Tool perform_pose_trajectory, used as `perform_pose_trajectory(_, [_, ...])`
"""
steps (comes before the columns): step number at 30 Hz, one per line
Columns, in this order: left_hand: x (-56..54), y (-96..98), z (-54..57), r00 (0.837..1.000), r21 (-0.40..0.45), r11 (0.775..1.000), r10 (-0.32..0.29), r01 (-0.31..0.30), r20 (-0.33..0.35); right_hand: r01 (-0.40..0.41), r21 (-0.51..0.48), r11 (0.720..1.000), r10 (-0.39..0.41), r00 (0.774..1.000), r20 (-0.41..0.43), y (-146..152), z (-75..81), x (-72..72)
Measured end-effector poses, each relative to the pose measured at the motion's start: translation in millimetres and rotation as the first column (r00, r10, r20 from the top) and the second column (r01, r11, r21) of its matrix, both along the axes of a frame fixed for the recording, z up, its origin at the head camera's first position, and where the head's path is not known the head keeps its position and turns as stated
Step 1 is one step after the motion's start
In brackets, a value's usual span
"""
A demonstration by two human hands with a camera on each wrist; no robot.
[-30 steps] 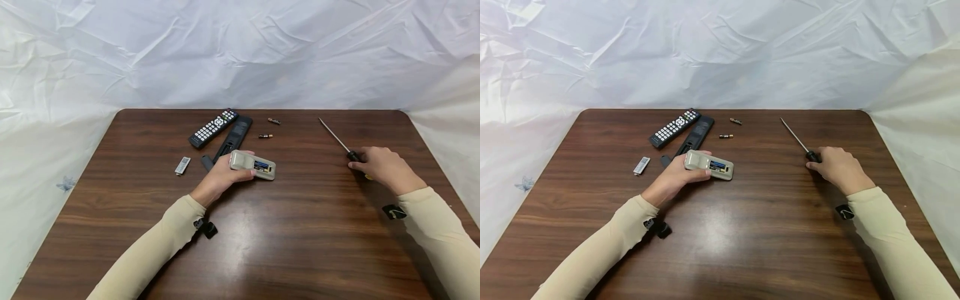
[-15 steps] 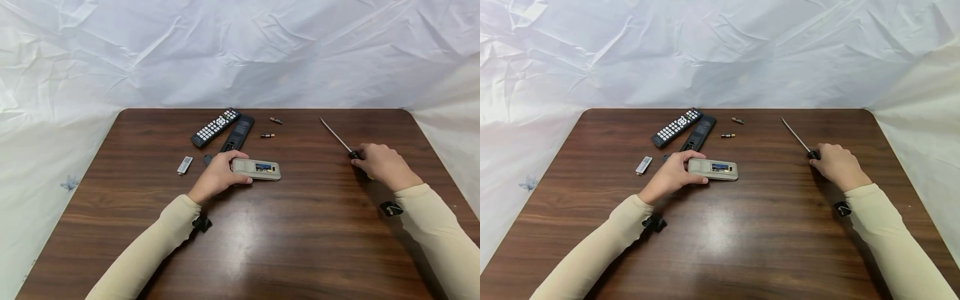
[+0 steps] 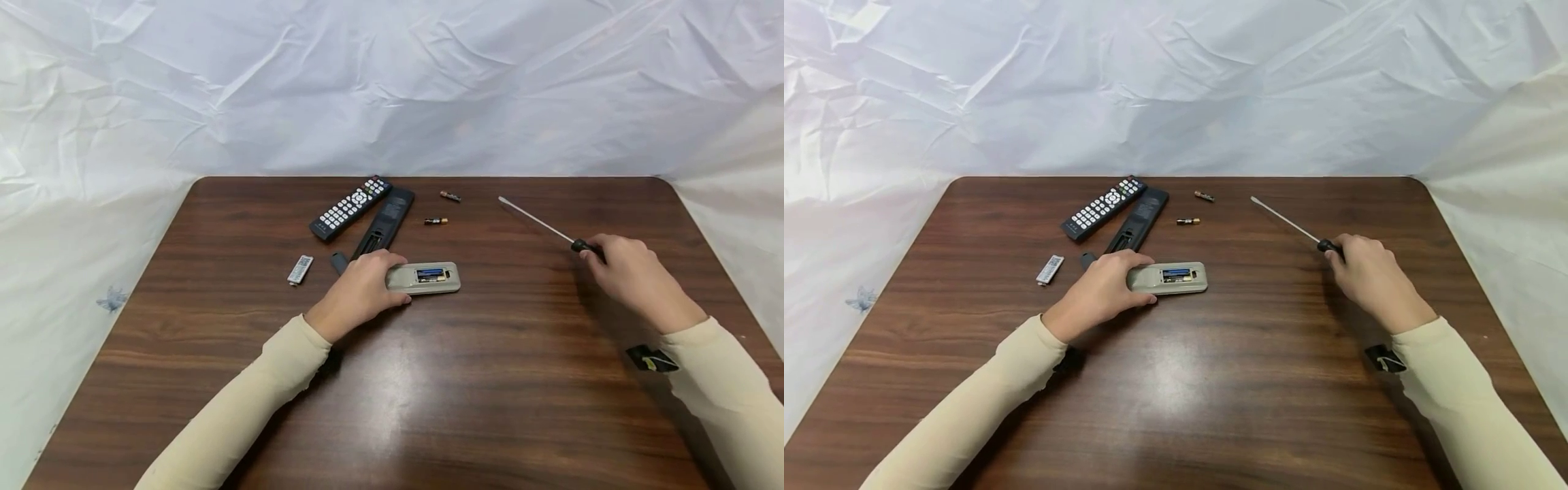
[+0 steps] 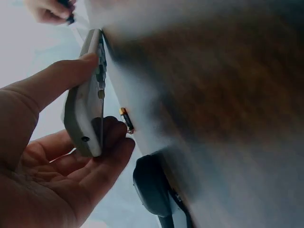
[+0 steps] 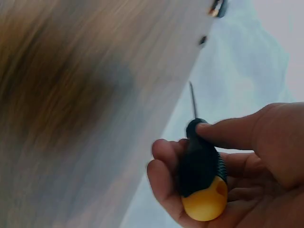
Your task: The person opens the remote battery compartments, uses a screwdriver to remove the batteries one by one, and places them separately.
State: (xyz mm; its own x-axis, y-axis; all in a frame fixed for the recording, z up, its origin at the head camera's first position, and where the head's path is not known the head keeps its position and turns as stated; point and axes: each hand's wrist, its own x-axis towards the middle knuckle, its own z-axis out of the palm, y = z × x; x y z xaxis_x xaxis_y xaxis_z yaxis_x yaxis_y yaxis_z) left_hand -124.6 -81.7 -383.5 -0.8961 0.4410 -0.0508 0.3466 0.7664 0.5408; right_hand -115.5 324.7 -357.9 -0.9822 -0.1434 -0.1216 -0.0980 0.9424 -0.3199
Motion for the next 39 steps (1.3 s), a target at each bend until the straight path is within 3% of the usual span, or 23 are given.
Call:
perform_pose_trajectory(6, [2.1, 2.6, -0.8, 0.996, -0.05, 0.998, -0.05, 0.046, -0.074, -0.126, -0.02, 0.992, 0.121, 0.978, -0.171, -16, 16.3, 20.9])
perform_pose_trajectory(10, [4.5, 2.7, -1.6, 0.99, -0.094, 0.993, -0.077, 0.066, -0.119, -0.203, -0.006, 0.979, 0.199, 0.963, -0.183, -22, 25.7, 35.7])
perform_pose_trajectory(18, [8.3, 0.2, -2.7, 0.984, -0.094, 0.994, -0.073, 0.057, -0.166, -0.241, 0.008, 0.97, 0.237, 0.946, -0.22, -30, 30.9, 54.3])
perform_pose_trajectory(27, [10.2, 2.7, -0.6, 0.981, -0.075, 0.995, -0.084, 0.072, -0.175, -0.298, 0.008, 0.955, 0.292, 0.931, -0.219, -38, 23.4, 66.5])
perform_pose_trajectory(34, [15.1, 2.2, -0.1, 0.965, -0.098, 0.989, -0.133, 0.113, -0.227, -0.285, 0.054, 0.957, 0.29, 0.95, -0.118, -42, 32.8, 70.7])
perform_pose_trajectory(39, [16.4, 2.8, 0.3, 0.958, -0.104, 0.986, -0.154, 0.133, -0.24, -0.319, 0.057, 0.946, 0.323, 0.942, -0.088, -42, 37.1, 67.6])
